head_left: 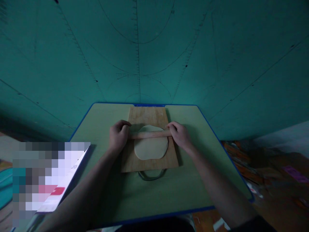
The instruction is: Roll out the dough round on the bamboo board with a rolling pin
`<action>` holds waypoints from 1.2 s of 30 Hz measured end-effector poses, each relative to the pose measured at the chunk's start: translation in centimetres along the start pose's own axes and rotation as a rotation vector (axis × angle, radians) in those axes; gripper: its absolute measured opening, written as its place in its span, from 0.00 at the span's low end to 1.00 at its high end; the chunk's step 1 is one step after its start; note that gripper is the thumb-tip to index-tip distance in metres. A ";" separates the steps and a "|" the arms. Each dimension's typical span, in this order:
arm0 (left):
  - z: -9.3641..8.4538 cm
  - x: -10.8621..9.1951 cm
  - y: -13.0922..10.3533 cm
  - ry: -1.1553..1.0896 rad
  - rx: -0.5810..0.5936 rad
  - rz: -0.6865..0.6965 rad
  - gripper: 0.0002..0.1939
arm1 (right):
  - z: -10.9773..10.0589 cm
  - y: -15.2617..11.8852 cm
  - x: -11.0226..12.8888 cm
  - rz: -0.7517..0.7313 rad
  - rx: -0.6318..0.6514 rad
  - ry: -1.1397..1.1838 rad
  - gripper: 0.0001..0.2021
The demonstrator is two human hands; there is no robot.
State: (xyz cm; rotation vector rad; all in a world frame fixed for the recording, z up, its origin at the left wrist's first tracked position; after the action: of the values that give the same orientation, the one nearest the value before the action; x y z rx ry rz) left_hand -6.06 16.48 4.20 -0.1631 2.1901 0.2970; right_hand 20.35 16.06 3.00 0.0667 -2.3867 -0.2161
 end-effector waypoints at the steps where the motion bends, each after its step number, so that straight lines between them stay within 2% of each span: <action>1: -0.2 -0.2 -0.1 0.105 0.016 0.022 0.17 | -0.2 0.0 0.2 0.017 0.029 -0.057 0.13; 4: -0.9 -0.7 -0.3 0.441 0.102 0.016 0.18 | -1.2 -0.2 0.8 0.102 0.149 -0.258 0.14; 6: -1.3 -1.1 -0.4 0.612 0.188 -0.050 0.20 | -1.8 -0.3 1.4 0.151 0.227 -0.366 0.15; 8: -1.6 -1.5 -0.6 0.766 0.292 -0.047 0.22 | -2.2 -0.5 1.9 0.174 0.293 -0.464 0.18; 11: -1.7 -1.9 -1.3 0.925 0.412 0.102 0.20 | -2.5 -0.9 2.8 0.098 0.415 -0.648 0.19; 14: -1.8 -2.0 -2.1 1.035 0.463 0.237 0.17 | -2.6 -1.3 3.5 0.035 0.492 -0.774 0.19; 17: -2.0 -2.1 -2.7 1.132 0.475 0.318 0.18 | -2.7 -1.5 3.7 0.046 0.498 -0.785 0.21; 21: -2.2 -1.9 -3.0 1.174 0.458 0.368 0.18 | -2.9 -2.0 3.8 -0.027 0.508 -0.796 0.20; 27: -2.6 -0.6 -3.9 1.125 0.466 0.355 0.17 | -3.4 -3.3 4.2 0.110 0.498 -0.687 0.24; 30: -2.9 -0.6 -4.8 1.197 0.453 0.414 0.17 | -3.4 -4.3 4.0 0.093 0.413 -0.656 0.25; 33: -3.1 -1.0 -5.4 1.200 0.503 0.384 0.17 | -3.3 -5.3 3.4 0.087 0.310 -0.591 0.25; 36: -3.3 -1.5 -6.0 1.172 0.533 0.348 0.17 | -3.3 -6.3 2.9 0.053 0.302 -0.558 0.22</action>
State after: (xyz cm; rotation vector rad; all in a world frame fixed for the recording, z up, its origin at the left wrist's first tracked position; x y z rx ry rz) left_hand -6.38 9.86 6.38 0.4673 3.3628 -0.3034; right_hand 20.37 9.10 6.19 0.0941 -2.9560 0.1792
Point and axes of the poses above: each hand's wrist, its own y-axis towards the middle knuckle, its own z-axis out of the palm, x = y × z, the point moved 2 cm from there along y, towards the middle knuckle
